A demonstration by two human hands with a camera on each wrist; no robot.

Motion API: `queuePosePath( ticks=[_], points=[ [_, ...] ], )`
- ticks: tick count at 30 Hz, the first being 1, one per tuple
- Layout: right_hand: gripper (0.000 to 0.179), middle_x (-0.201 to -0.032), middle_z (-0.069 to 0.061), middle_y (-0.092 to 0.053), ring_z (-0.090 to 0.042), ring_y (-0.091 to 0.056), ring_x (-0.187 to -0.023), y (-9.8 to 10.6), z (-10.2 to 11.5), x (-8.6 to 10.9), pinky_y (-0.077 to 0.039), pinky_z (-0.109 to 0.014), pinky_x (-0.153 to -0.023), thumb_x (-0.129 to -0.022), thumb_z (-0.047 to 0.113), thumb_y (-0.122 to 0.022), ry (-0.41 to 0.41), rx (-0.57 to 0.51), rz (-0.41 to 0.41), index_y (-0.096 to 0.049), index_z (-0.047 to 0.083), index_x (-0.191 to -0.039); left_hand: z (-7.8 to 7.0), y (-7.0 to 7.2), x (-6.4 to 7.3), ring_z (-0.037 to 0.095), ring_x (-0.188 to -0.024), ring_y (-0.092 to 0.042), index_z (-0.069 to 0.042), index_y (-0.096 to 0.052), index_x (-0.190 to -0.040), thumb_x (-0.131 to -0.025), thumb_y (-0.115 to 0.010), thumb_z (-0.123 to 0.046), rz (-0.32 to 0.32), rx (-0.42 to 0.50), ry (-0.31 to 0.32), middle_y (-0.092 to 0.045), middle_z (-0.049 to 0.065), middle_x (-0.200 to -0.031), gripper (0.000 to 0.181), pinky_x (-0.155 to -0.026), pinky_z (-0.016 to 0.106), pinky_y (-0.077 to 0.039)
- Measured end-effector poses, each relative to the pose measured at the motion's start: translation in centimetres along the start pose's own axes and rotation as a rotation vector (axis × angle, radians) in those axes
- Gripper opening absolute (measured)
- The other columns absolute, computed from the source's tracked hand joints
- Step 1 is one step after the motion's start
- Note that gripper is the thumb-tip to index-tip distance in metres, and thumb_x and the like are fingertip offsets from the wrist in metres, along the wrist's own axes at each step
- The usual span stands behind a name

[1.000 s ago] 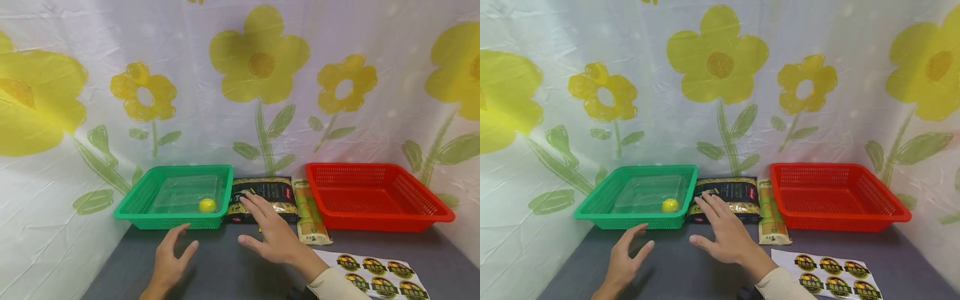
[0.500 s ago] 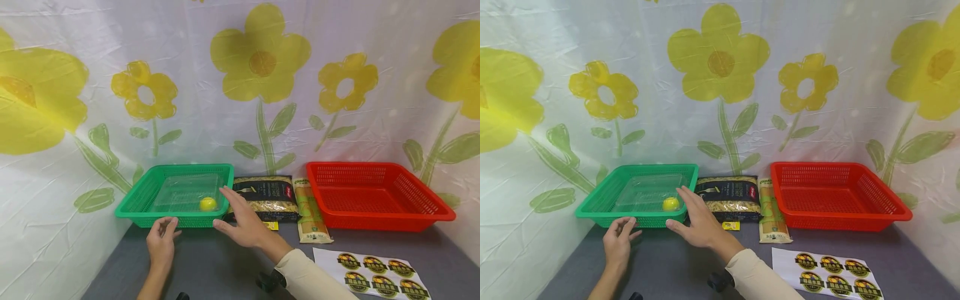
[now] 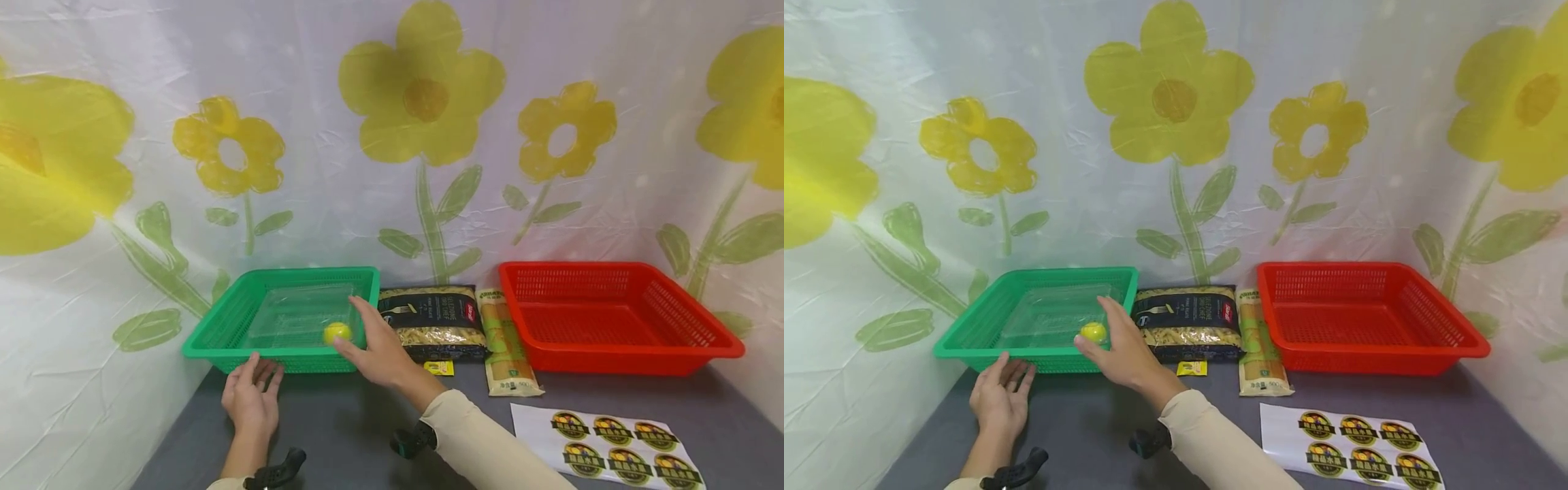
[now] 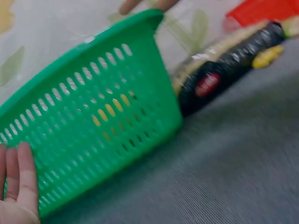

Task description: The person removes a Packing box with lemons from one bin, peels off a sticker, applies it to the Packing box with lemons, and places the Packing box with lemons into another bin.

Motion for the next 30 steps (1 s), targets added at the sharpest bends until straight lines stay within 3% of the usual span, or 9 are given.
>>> queuePosePath(
  ticks=[7, 15, 22, 25, 30],
  points=[
    [0.077, -0.168, -0.002, -0.019, -0.029, -0.023, -0.153, -0.6, 0.4, -3.2, -0.03, -0.062, -0.116, -0.1, 0.055, -0.054, -0.068, -0.085, -0.044, -0.019, 0.028, -0.162, -0.9, -1.3, -0.6, 0.02, -0.085, -0.063, -0.007, -0.043, -0.117, -0.093, -0.07, 0.001, -0.066, 0.156, -0.072, -0.054, 0.007, -0.1, 0.036, -0.094, 0.04, -0.055],
    [0.077, -0.167, -0.006, -0.024, -0.034, -0.028, -0.151, -1.5, 0.0, -6.0, -0.032, -0.061, -0.115, -0.101, 0.057, -0.053, -0.224, -0.22, -0.14, -0.021, 0.024, -0.162, -0.5, -1.1, -0.8, 0.021, -0.08, -0.059, -0.008, -0.044, -0.105, -0.09, -0.072, 0.005, -0.12, 0.221, -0.073, -0.05, 0.007, -0.097, 0.035, -0.08, 0.037, -0.056],
    [0.072, -0.164, -0.013, -0.029, -0.036, -0.034, -0.147, -2.0, -0.6, -7.7, -0.035, -0.058, -0.114, -0.106, 0.053, -0.044, -0.332, -0.227, -0.203, -0.022, 0.014, -0.162, -0.4, -0.9, -1.2, 0.021, -0.076, -0.056, -0.007, -0.042, -0.092, -0.09, -0.069, 0.009, -0.13, 0.244, -0.087, -0.05, 0.007, -0.086, 0.031, -0.077, 0.037, -0.053],
    [0.074, -0.164, -0.016, -0.028, -0.038, -0.034, -0.147, -1.9, -0.6, -8.5, -0.034, -0.057, -0.115, -0.106, 0.053, -0.042, -0.401, -0.253, -0.193, -0.019, 0.011, -0.162, -0.4, -1.0, -1.4, 0.021, -0.074, -0.055, -0.007, -0.042, -0.091, -0.09, -0.067, 0.01, -0.126, 0.259, -0.089, -0.05, 0.007, -0.085, 0.031, -0.076, 0.038, -0.051],
    [0.08, -0.168, -0.015, -0.014, -0.038, -0.022, -0.152, -1.9, -0.8, -9.6, -0.026, -0.056, -0.119, -0.107, 0.053, -0.04, -0.561, -0.392, -0.116, -0.008, 0.007, -0.163, -0.4, -1.1, -1.6, 0.022, -0.073, -0.054, -0.006, -0.041, -0.091, -0.089, -0.067, 0.011, -0.122, 0.278, -0.101, -0.049, 0.008, -0.084, 0.031, -0.074, 0.038, -0.051]
  ],
)
Point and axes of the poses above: each hand's wrist, its own x-axis away from the middle knuckle, its own y-axis out of the back of the hand, z = x × y, the point moved 2 cm from there along -x, towards the middle knuckle
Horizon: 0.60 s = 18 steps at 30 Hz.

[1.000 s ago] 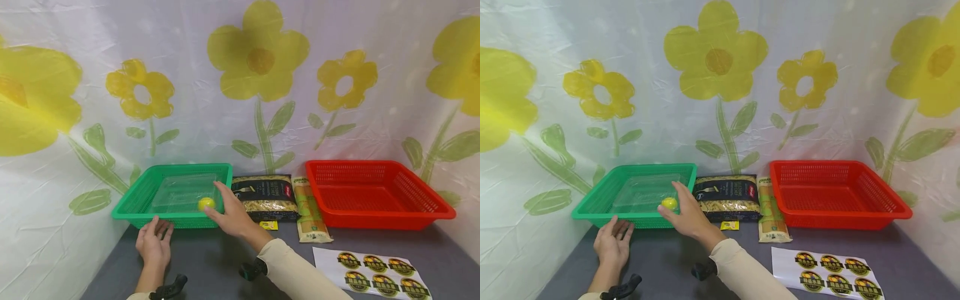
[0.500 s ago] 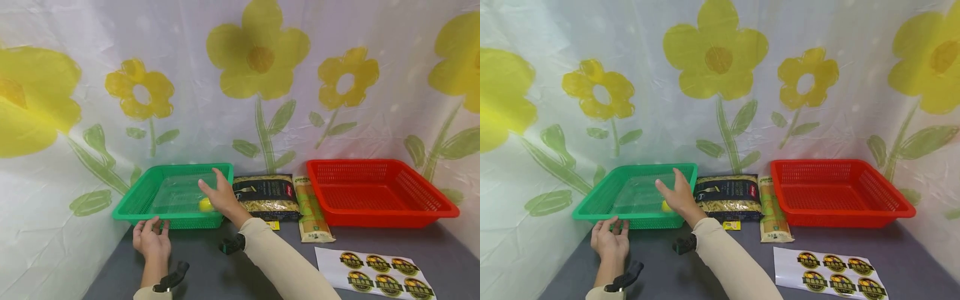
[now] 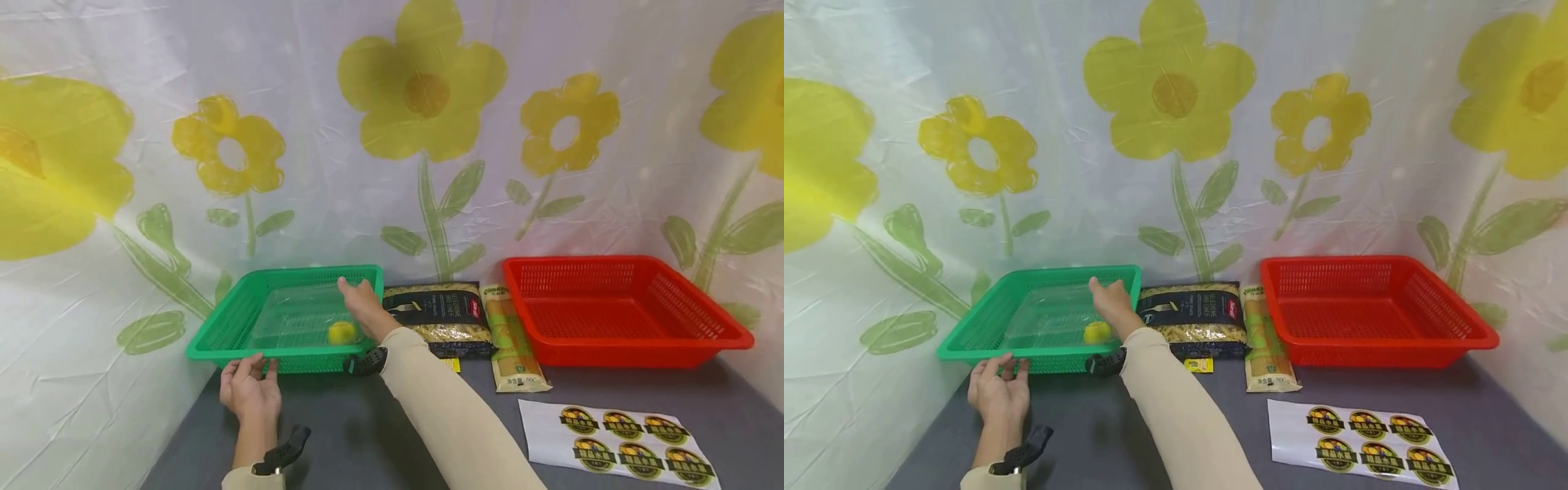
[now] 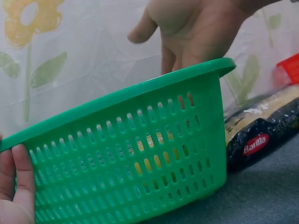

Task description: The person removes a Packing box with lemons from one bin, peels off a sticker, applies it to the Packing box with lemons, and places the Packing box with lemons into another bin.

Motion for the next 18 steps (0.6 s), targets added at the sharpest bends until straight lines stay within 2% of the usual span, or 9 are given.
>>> queuePosePath(
  ticks=[2, 6, 11, 12, 14, 16, 18],
  points=[
    [0.077, -0.169, -0.014, -0.013, -0.038, -0.021, -0.153, 0.2, 0.1, -0.2, -0.025, -0.056, -0.12, -0.107, 0.051, -0.04, -0.054, -0.029, 0.028, -0.01, 0.006, -0.163, 0.1, -0.1, 0.1, 0.022, -0.072, -0.054, -0.006, -0.042, -0.091, -0.089, -0.067, 0.012, -0.002, 0.009, -0.002, -0.05, 0.008, -0.081, 0.031, -0.073, 0.038, -0.051],
    [0.068, -0.166, -0.012, -0.025, -0.037, -0.027, -0.151, -0.1, 0.7, -0.9, -0.028, -0.057, -0.118, -0.108, 0.05, -0.04, -0.093, 0.007, 0.056, -0.026, 0.009, -0.161, -0.1, -0.4, -0.2, 0.022, -0.072, -0.053, -0.006, -0.042, -0.09, -0.091, -0.064, 0.012, -0.002, 0.023, -0.011, -0.05, 0.008, -0.075, 0.028, -0.076, 0.039, -0.05],
    [0.064, -0.161, -0.014, -0.035, -0.038, -0.034, -0.146, -0.9, 0.7, -1.4, -0.036, -0.056, -0.114, -0.104, 0.04, -0.054, -0.108, 0.15, 0.024, -0.038, 0.005, -0.155, 0.0, -0.6, -0.2, 0.023, -0.071, -0.053, -0.006, -0.042, -0.088, -0.091, -0.064, 0.012, -0.024, 0.012, 0.0, -0.05, 0.008, -0.074, 0.029, -0.075, 0.039, -0.049],
    [0.061, -0.156, -0.015, -0.042, -0.037, -0.043, -0.14, -1.1, 0.6, -1.3, -0.041, -0.053, -0.11, -0.103, 0.036, -0.057, -0.097, 0.197, 0.004, -0.043, 0.002, -0.151, 0.0, -0.6, -0.1, 0.023, -0.071, -0.054, -0.006, -0.042, -0.088, -0.091, -0.063, 0.012, -0.03, 0.006, 0.001, -0.051, 0.008, -0.075, 0.029, -0.075, 0.039, -0.05],
    [0.045, -0.136, -0.017, -0.056, -0.033, -0.058, -0.114, -1.7, 0.3, -1.3, -0.05, -0.046, -0.094, -0.101, 0.029, -0.059, -0.075, 0.284, -0.037, -0.058, -0.003, -0.133, 0.1, -0.6, 0.0, 0.022, -0.071, -0.054, -0.006, -0.041, -0.088, -0.092, -0.063, 0.011, -0.031, -0.008, -0.003, -0.051, 0.008, -0.076, 0.028, -0.074, 0.039, -0.05],
    [0.043, -0.122, -0.019, -0.06, -0.029, -0.057, -0.089, -2.3, -0.2, -1.1, -0.049, -0.042, -0.078, -0.1, 0.026, -0.058, -0.049, 0.371, -0.07, -0.058, -0.005, -0.131, 0.1, -0.5, 0.1, 0.022, -0.071, -0.054, -0.006, -0.041, -0.089, -0.092, -0.064, 0.011, -0.03, -0.01, -0.006, -0.051, 0.007, -0.078, 0.028, -0.075, 0.039, -0.05],
    [0.047, -0.12, -0.02, -0.059, -0.028, -0.055, -0.085, -3.0, -0.8, -0.8, -0.048, -0.041, -0.075, -0.101, 0.026, -0.056, -0.033, 0.458, -0.094, -0.054, -0.006, -0.134, 0.1, -0.4, 0.3, 0.021, -0.071, -0.054, -0.007, -0.041, -0.09, -0.091, -0.064, 0.011, -0.037, -0.007, -0.006, -0.05, 0.007, -0.079, 0.029, -0.075, 0.039, -0.051]
  ],
)
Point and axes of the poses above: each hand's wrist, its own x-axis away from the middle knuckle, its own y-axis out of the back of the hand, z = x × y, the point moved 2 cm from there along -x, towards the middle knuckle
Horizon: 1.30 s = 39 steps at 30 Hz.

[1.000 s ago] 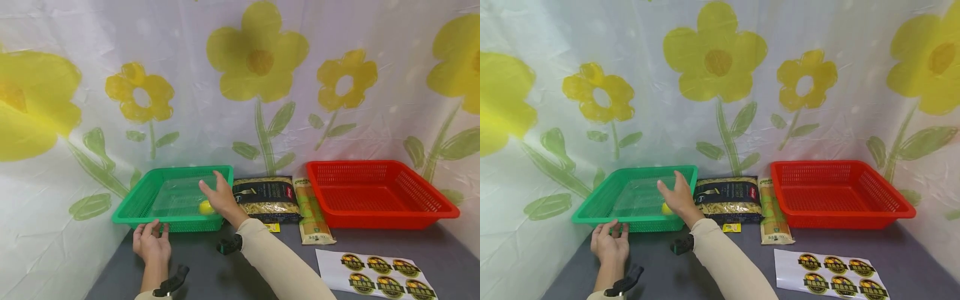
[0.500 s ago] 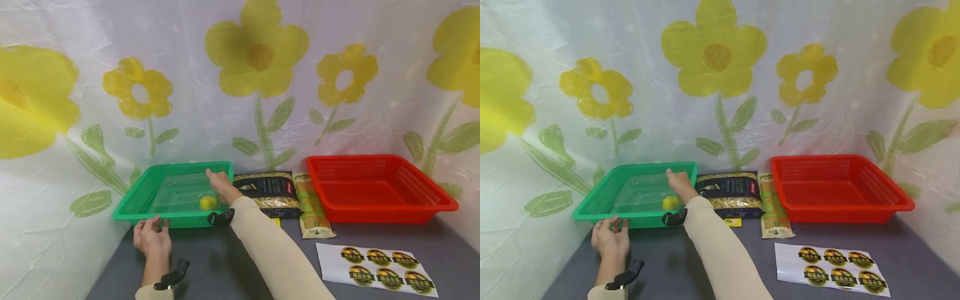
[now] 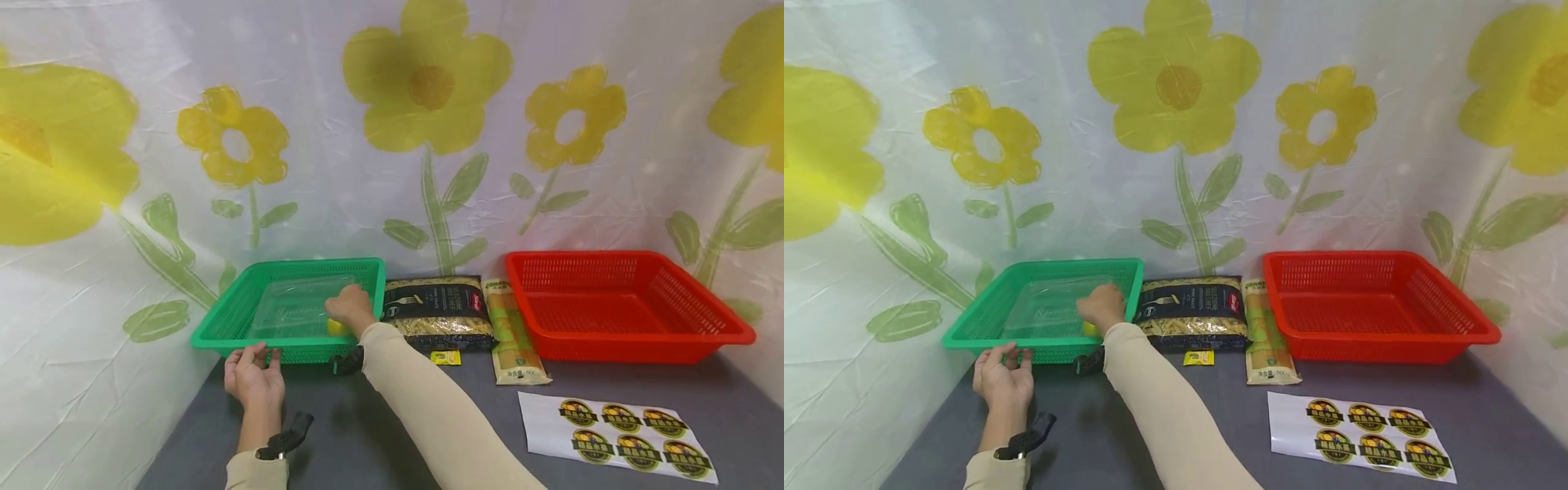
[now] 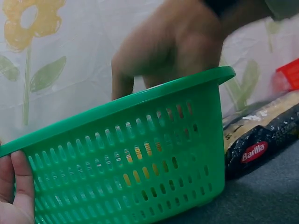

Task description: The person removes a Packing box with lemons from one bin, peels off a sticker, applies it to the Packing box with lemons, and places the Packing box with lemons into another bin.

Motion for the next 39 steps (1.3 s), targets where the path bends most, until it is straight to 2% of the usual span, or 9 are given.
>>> queuePosePath(
  ticks=[3, 5, 10, 13, 16, 19, 24, 32, 39],
  points=[
    [0.066, -0.14, -0.024, -0.049, -0.036, -0.058, -0.108, -1.1, -0.3, 0.3, -0.051, -0.047, -0.091, -0.102, 0.03, -0.055, 0.0, 0.061, -0.036, -0.033, -0.005, -0.153, 0.0, 0.2, 0.0, 0.021, -0.071, -0.053, -0.007, -0.041, -0.09, -0.09, -0.065, 0.011, -0.013, 0.013, 0.005, -0.05, 0.007, -0.081, 0.03, -0.074, 0.039, -0.051],
    [0.066, -0.141, -0.024, -0.048, -0.04, -0.054, -0.119, -1.5, -0.5, 0.3, -0.049, -0.05, -0.098, -0.1, 0.032, -0.058, -0.009, 0.062, -0.059, -0.036, -0.005, -0.15, 0.0, 0.4, 0.1, 0.021, -0.071, -0.052, -0.007, -0.041, -0.091, -0.09, -0.065, 0.011, -0.017, 0.016, 0.007, -0.049, 0.007, -0.082, 0.03, -0.074, 0.038, -0.051],
    [0.054, -0.122, -0.022, -0.053, -0.035, -0.055, -0.098, -1.7, -0.7, 0.1, -0.048, -0.046, -0.078, -0.098, 0.031, -0.062, -0.025, 0.008, -0.041, -0.047, -0.004, -0.137, -0.1, 0.7, 0.2, 0.022, -0.073, -0.049, -0.008, -0.042, -0.095, -0.092, -0.063, 0.01, -0.029, 0.023, 0.005, -0.047, 0.007, -0.088, 0.028, -0.074, 0.038, -0.051],
    [0.052, -0.118, -0.021, -0.054, -0.03, -0.053, -0.086, -1.5, -0.7, -0.1, -0.045, -0.042, -0.071, -0.099, 0.028, -0.061, -0.02, -0.055, -0.019, -0.047, -0.002, -0.138, 0.0, 0.3, 0.2, 0.021, -0.073, -0.049, -0.008, -0.042, -0.095, -0.092, -0.062, 0.01, -0.025, 0.017, 0.004, -0.046, 0.008, -0.091, 0.026, -0.075, 0.037, -0.05],
    [0.055, -0.124, -0.021, -0.053, -0.028, -0.051, -0.082, -1.1, -0.6, -0.4, -0.044, -0.041, -0.069, -0.101, 0.027, -0.06, -0.011, -0.148, -0.016, -0.043, -0.001, -0.145, 0.1, -0.4, 0.1, 0.021, -0.074, -0.049, -0.008, -0.041, -0.095, -0.094, -0.06, 0.008, -0.002, -0.013, -0.006, -0.046, 0.007, -0.093, 0.025, -0.077, 0.037, -0.05],
    [0.06, -0.133, -0.021, -0.05, -0.028, -0.051, -0.088, -0.9, -0.6, -0.7, -0.045, -0.039, -0.07, -0.101, 0.027, -0.061, -0.011, -0.221, -0.018, -0.039, 0.001, -0.15, 0.2, -0.7, 0.0, 0.02, -0.073, -0.05, -0.009, -0.04, -0.093, -0.094, -0.06, 0.007, -0.014, -0.031, -0.017, -0.047, 0.007, -0.088, 0.025, -0.077, 0.037, -0.049],
    [0.064, -0.143, -0.019, -0.044, -0.027, -0.057, -0.093, -0.8, -0.7, -0.7, -0.055, -0.035, -0.063, -0.101, 0.029, -0.061, -0.013, -0.301, -0.018, -0.035, 0.004, -0.154, 0.2, -0.7, -0.1, 0.02, -0.072, -0.049, -0.009, -0.04, -0.094, -0.095, -0.059, 0.007, -0.036, -0.04, -0.018, -0.047, 0.006, -0.088, 0.025, -0.078, 0.037, -0.048],
    [0.072, -0.162, -0.017, -0.026, -0.023, -0.062, -0.07, 0.4, -0.6, 0.3, -0.057, -0.031, -0.049, -0.101, 0.026, -0.061, 0.007, -0.494, -0.097, -0.026, 0.014, -0.162, 0.0, -0.8, 0.3, 0.022, -0.078, -0.047, -0.011, -0.039, -0.098, -0.096, -0.059, 0.006, -0.002, -0.031, -0.003, -0.045, 0.007, -0.093, 0.026, -0.079, 0.037, -0.046],
    [0.071, -0.154, -0.02, -0.041, -0.012, -0.044, -0.042, 2.6, -0.3, 1.8, -0.053, -0.034, -0.048, -0.097, 0.027, -0.063, 0.027, -0.579, -0.123, -0.031, 0.017, -0.16, -0.2, -0.6, 0.2, 0.021, -0.079, -0.046, -0.012, -0.037, -0.101, -0.097, -0.057, 0.006, 0.003, -0.021, 0.014, -0.042, 0.007, -0.101, 0.028, -0.082, 0.037, -0.045]
  ],
)
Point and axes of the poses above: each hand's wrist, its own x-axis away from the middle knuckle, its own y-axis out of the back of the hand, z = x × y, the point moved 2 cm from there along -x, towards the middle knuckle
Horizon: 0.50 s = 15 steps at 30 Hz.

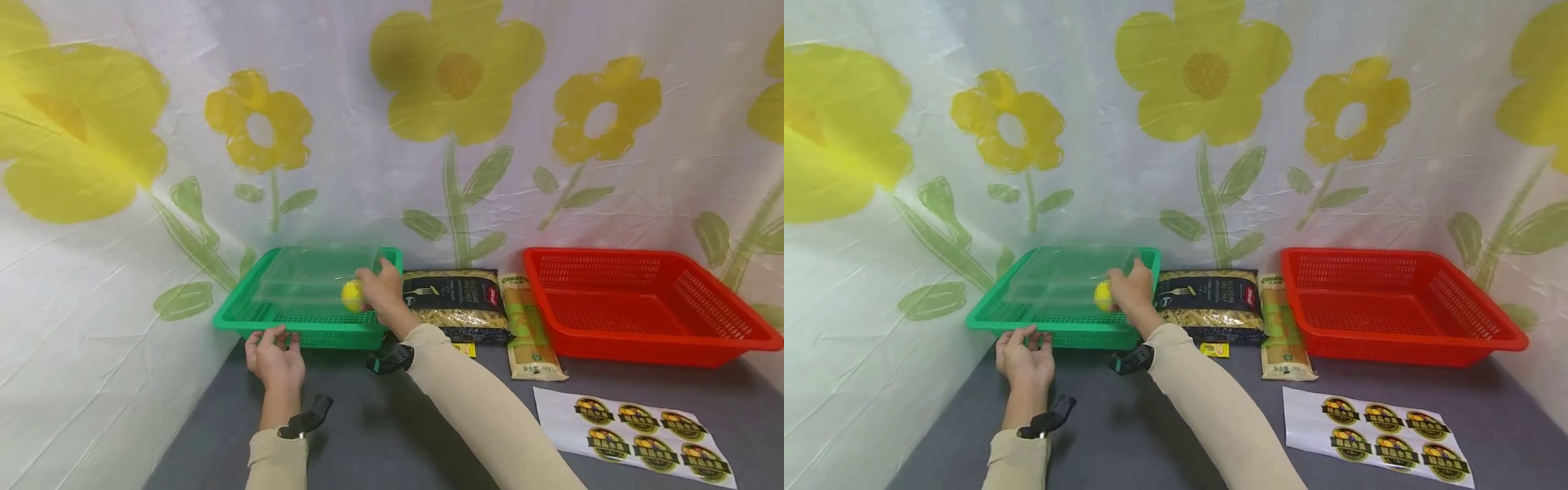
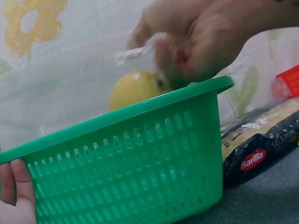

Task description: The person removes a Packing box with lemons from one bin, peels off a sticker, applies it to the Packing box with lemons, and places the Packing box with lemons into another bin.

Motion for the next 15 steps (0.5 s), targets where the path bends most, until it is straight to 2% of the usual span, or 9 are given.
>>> queuePosePath(
  ticks=[2, 4, 5, 7, 9, 12, 15],
  points=[
    [0.07, -0.151, -0.02, -0.046, -0.011, -0.038, -0.039, 1.1, 0.5, 0.1, -0.051, -0.035, -0.048, -0.097, 0.028, -0.063, 0.005, -0.015, -0.011, -0.033, 0.018, -0.159, 0.2, -0.1, -0.1, 0.021, -0.079, -0.046, -0.013, -0.037, -0.102, -0.097, -0.057, 0.006, 0.005, 0.001, 0.002, -0.042, 0.007, -0.1, 0.028, -0.082, 0.037, -0.045],
    [0.069, -0.124, -0.015, -0.065, -0.01, -0.035, -0.037, 2.2, 0.8, 0.3, -0.05, -0.032, -0.046, -0.096, 0.028, -0.064, 0.002, -0.033, -0.025, -0.036, 0.019, -0.158, 0.3, -0.1, -0.1, 0.021, -0.078, -0.046, -0.013, -0.037, -0.101, -0.097, -0.057, 0.006, 0.004, -0.001, -0.003, -0.043, 0.007, -0.099, 0.028, -0.081, 0.036, -0.045],
    [0.068, -0.108, -0.013, -0.068, -0.01, -0.033, -0.037, 2.8, 1.0, 0.4, -0.049, -0.031, -0.045, -0.096, 0.027, -0.065, 0.002, -0.048, -0.029, -0.038, 0.018, -0.158, 0.3, -0.1, -0.2, 0.021, -0.078, -0.046, -0.013, -0.037, -0.101, -0.097, -0.057, 0.006, 0.005, -0.004, -0.005, -0.043, 0.006, -0.099, 0.027, -0.081, 0.036, -0.045],
    [0.068, -0.101, -0.011, -0.067, -0.009, -0.031, -0.037, 4.0, 1.3, 0.7, -0.046, -0.027, -0.042, -0.095, 0.026, -0.066, 0.006, -0.069, -0.039, -0.039, 0.017, -0.157, 0.4, -0.1, -0.2, 0.021, -0.079, -0.046, -0.013, -0.037, -0.102, -0.097, -0.057, 0.006, 0.008, -0.009, -0.007, -0.043, 0.007, -0.099, 0.027, -0.081, 0.036, -0.045],
    [0.066, -0.106, -0.01, -0.065, -0.008, -0.03, -0.038, 5.3, 1.7, 1.0, -0.044, -0.024, -0.04, -0.095, 0.025, -0.066, 0.019, -0.082, -0.042, -0.041, 0.015, -0.156, 0.4, -0.1, -0.2, 0.021, -0.079, -0.045, -0.013, -0.037, -0.101, -0.097, -0.057, 0.006, 0.014, -0.01, -0.005, -0.042, 0.007, -0.099, 0.028, -0.08, 0.036, -0.045],
    [0.067, -0.146, -0.014, -0.049, -0.008, -0.029, -0.04, 7.2, 2.5, 1.6, -0.044, -0.024, -0.041, -0.095, 0.025, -0.066, 0.033, -0.084, -0.025, -0.041, 0.015, -0.156, 0.3, -0.2, -0.1, 0.021, -0.079, -0.045, -0.012, -0.037, -0.102, -0.096, -0.06, 0.006, 0.024, 0.004, 0.001, -0.044, 0.007, -0.098, 0.029, -0.08, 0.036, -0.046],
    [0.068, -0.149, -0.014, -0.047, -0.008, -0.03, -0.04, 8.7, 3.1, 2.4, -0.045, -0.024, -0.042, -0.095, 0.027, -0.066, 0.031, -0.086, -0.008, -0.04, 0.016, -0.156, 0.1, 0.0, 0.0, 0.021, -0.079, -0.046, -0.012, -0.038, -0.102, -0.095, -0.061, 0.006, 0.02, 0.017, 0.009, -0.045, 0.007, -0.095, 0.03, -0.079, 0.036, -0.047]
  ],
)
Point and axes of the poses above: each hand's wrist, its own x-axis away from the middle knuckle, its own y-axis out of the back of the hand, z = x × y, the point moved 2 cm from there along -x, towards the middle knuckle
